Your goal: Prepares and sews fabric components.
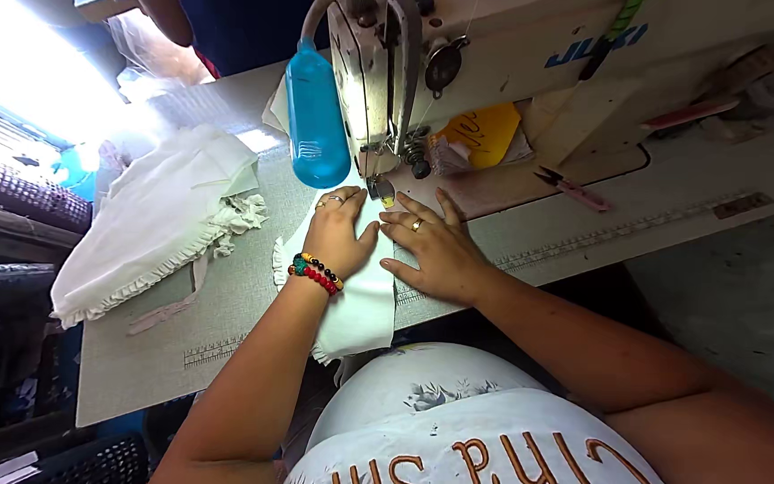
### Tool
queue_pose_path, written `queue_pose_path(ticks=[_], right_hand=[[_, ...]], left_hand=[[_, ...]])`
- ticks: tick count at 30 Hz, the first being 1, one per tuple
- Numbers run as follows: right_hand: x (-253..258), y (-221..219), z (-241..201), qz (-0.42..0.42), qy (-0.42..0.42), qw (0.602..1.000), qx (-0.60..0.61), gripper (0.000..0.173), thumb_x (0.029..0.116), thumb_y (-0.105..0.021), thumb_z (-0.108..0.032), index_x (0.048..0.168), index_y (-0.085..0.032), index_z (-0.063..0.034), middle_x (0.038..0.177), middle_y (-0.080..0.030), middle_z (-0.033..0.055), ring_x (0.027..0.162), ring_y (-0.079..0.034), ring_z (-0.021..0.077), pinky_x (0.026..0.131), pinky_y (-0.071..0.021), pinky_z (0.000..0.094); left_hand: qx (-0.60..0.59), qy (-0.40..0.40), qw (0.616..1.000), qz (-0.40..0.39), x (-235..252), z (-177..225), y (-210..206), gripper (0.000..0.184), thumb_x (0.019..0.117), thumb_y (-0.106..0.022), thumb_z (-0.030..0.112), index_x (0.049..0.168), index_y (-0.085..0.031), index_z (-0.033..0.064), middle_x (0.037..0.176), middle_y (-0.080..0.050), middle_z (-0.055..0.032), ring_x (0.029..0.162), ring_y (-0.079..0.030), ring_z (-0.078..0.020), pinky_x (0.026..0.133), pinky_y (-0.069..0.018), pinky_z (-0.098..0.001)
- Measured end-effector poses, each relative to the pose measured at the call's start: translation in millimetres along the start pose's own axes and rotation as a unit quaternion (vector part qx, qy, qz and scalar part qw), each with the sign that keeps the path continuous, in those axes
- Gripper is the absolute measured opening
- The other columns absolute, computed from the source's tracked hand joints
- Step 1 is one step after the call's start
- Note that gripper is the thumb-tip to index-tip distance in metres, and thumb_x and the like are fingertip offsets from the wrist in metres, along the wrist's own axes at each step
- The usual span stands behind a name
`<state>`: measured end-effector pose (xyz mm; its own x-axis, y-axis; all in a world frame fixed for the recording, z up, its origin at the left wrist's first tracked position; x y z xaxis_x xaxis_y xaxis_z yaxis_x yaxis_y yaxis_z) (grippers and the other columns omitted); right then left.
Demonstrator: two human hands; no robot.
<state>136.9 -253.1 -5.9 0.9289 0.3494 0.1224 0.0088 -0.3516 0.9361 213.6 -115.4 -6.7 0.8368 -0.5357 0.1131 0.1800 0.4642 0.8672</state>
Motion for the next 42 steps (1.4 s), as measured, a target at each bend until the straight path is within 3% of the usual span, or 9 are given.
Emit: queue_pose_path(ticks=[7, 10, 12, 15, 20, 24, 33, 37, 42], right_hand=[[-5, 5, 2, 0.040, 0.013, 0.999, 0.019, 0.052, 0.1011, -0.046, -0.053, 0.135, -0.066, -0.0188, 0.153, -0.053, 0.0011, 0.154, -0.030, 0.0260, 0.122, -0.0074, 0.0680], [-24, 34, 22, 0.196, 0.011, 0.980, 0.023, 0.041, 0.1010, -0.058, -0.035, 0.132, -0.065, -0.0084, 0.141, -0.060, 0.0147, 0.139, -0.049, 0.0333, 0.116, -0.0368, 0.0577], [-44, 66, 55, 0.288, -0.061, 0.954, -0.049, 0.040, 0.1012, -0.061, -0.029, 0.129, -0.064, 0.0008, 0.130, -0.062, 0.0252, 0.126, -0.057, 0.0408, 0.107, -0.0443, 0.0551], [-73, 110, 120, 0.314, -0.251, 0.907, -0.127, 0.059, 0.1017, -0.056, -0.037, 0.143, -0.049, 0.0050, 0.141, -0.049, 0.0383, 0.135, -0.044, 0.0562, 0.113, -0.0341, 0.0651], [-98, 115, 192, 0.276, -0.315, 0.888, -0.188, 0.076, 0.1015, -0.050, -0.052, 0.156, -0.035, -0.0009, 0.158, -0.036, 0.0314, 0.147, -0.033, 0.0517, 0.120, -0.0242, 0.0639], [-105, 111, 198, 0.311, -0.274, 0.891, -0.182, 0.064, 0.1017, -0.054, -0.047, 0.147, -0.048, -0.0017, 0.152, -0.045, 0.0286, 0.145, -0.038, 0.0483, 0.119, -0.0295, 0.0595], [-108, 112, 197, 0.340, -0.278, 0.876, -0.198, 0.051, 0.1043, -0.051, -0.042, 0.138, -0.057, -0.0042, 0.142, -0.056, 0.0256, 0.140, -0.045, 0.0468, 0.117, -0.0301, 0.0598], [-105, 114, 195, 0.284, -0.324, 0.877, -0.210, 0.048, 0.1086, -0.041, -0.039, 0.117, -0.069, 0.0000, 0.119, -0.068, 0.0269, 0.121, -0.060, 0.0457, 0.115, -0.0264, 0.0636], [-102, 109, 202, 0.231, -0.347, 0.887, -0.196, 0.057, 0.1104, -0.035, -0.041, 0.110, -0.070, 0.0038, 0.113, -0.070, 0.0264, 0.118, -0.063, 0.0420, 0.118, -0.0223, 0.0624]], left_hand=[[0.001, -0.004, 1.000, -0.004, -2, 0, 0, 0.053, 0.0965, -0.063, 0.032, 0.142, -0.060, 0.0042, 0.147, -0.057, -0.0150, 0.140, -0.048, -0.0334, 0.118, -0.0342, -0.0499], [0.008, -0.014, 1.000, -0.001, -3, -1, -2, 0.058, 0.0961, -0.064, 0.039, 0.142, -0.060, 0.0035, 0.146, -0.057, -0.0162, 0.140, -0.049, -0.0342, 0.118, -0.0355, -0.0505], [0.016, -0.017, 1.000, 0.003, -3, -1, -2, 0.061, 0.0955, -0.064, 0.043, 0.141, -0.060, 0.0036, 0.146, -0.057, -0.0162, 0.139, -0.050, -0.0335, 0.118, -0.0354, -0.0503], [0.030, -0.016, 0.999, 0.000, -3, 0, -2, 0.062, 0.0962, -0.063, 0.045, 0.143, -0.059, 0.0045, 0.147, -0.057, -0.0150, 0.140, -0.049, -0.0321, 0.120, -0.0321, -0.0497], [0.028, -0.015, 1.000, 0.001, -3, 0, -3, 0.061, 0.0956, -0.064, 0.044, 0.142, -0.060, 0.0047, 0.148, -0.056, -0.0155, 0.141, -0.049, -0.0333, 0.120, -0.0322, -0.0515], [0.029, -0.011, 1.000, -0.002, -3, 0, -2, 0.062, 0.0951, -0.064, 0.045, 0.143, -0.059, 0.0058, 0.148, -0.056, -0.0146, 0.141, -0.048, -0.0328, 0.119, -0.0333, -0.0508], [0.032, -0.019, 0.999, 0.006, -1, -2, -2, 0.062, 0.0952, -0.063, 0.045, 0.142, -0.060, 0.0053, 0.147, -0.057, -0.0150, 0.139, -0.050, -0.0332, 0.118, -0.0352, -0.0505], [0.032, -0.019, 0.999, 0.001, -2, -3, -2, 0.062, 0.0953, -0.063, 0.045, 0.143, -0.060, 0.0053, 0.147, -0.057, -0.0148, 0.140, -0.049, -0.0333, 0.118, -0.0351, -0.0506], [0.033, -0.026, 0.999, 0.002, -3, -3, -1, 0.062, 0.0951, -0.063, 0.045, 0.143, -0.060, 0.0059, 0.146, -0.057, -0.0152, 0.139, -0.050, -0.0334, 0.118, -0.0353, -0.0511]])
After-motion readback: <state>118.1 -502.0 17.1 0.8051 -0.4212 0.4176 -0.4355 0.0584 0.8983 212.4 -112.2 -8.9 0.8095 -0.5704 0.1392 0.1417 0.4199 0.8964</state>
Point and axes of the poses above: each hand's wrist, its own x-axis towards the middle knuckle, its own y-axis out of the back of the hand, z = x × y, the point moved 6 cm from there along x, towards the middle knuckle
